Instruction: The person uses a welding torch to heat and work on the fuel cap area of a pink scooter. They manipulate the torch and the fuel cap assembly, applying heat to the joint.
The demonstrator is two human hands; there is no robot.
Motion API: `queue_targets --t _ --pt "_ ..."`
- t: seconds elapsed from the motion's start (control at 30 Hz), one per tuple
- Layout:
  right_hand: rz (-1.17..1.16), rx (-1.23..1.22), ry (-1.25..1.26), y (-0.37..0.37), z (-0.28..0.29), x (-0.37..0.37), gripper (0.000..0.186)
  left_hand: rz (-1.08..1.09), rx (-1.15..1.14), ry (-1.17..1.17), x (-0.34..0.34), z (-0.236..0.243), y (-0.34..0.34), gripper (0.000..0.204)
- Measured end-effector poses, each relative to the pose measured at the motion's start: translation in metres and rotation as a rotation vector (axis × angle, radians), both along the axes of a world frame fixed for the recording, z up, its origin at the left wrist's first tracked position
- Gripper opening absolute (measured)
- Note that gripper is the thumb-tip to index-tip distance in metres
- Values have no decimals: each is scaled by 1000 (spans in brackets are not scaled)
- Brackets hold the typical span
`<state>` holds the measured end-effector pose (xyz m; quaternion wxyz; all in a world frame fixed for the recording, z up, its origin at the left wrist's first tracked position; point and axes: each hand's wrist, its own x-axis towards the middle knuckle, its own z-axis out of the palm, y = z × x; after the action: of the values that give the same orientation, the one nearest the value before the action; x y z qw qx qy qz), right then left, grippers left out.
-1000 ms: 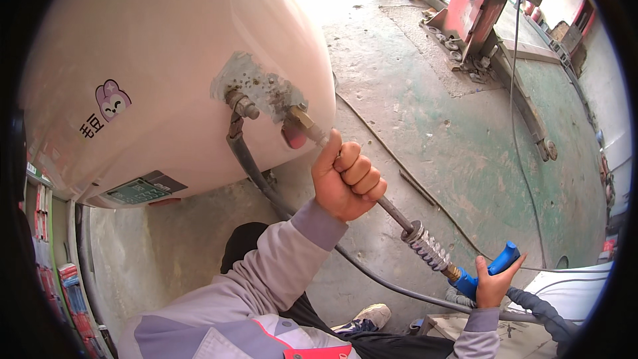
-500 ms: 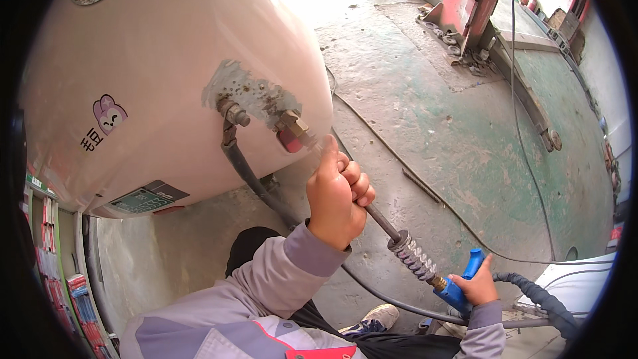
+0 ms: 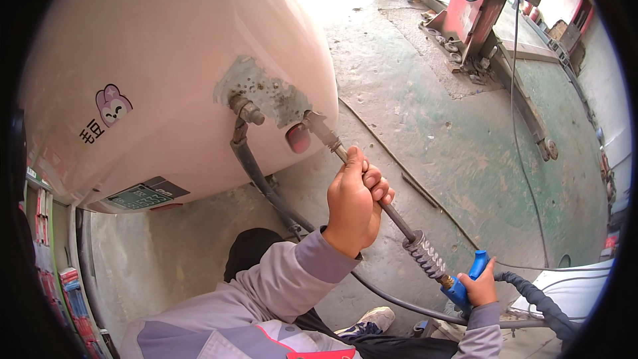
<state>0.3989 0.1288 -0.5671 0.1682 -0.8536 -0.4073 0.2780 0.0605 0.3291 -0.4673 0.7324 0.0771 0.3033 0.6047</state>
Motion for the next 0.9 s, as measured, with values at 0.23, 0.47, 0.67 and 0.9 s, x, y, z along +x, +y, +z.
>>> queue_targets --t 0.23,0.47,0.67,0.9 --pt "16 -36 29 5 3 -8 125 -4 36 -8 -9 2 5 32" --pt "37 10 4 3 1 -10 124 2 31 -13 -9 3 5 33" --pt "66 35 -23 2 -2 -8 125 1 27 -18 -10 4 5 33" --pt "68 20 -33 3 5 -13 123 4 30 -15 -11 2 4 33"
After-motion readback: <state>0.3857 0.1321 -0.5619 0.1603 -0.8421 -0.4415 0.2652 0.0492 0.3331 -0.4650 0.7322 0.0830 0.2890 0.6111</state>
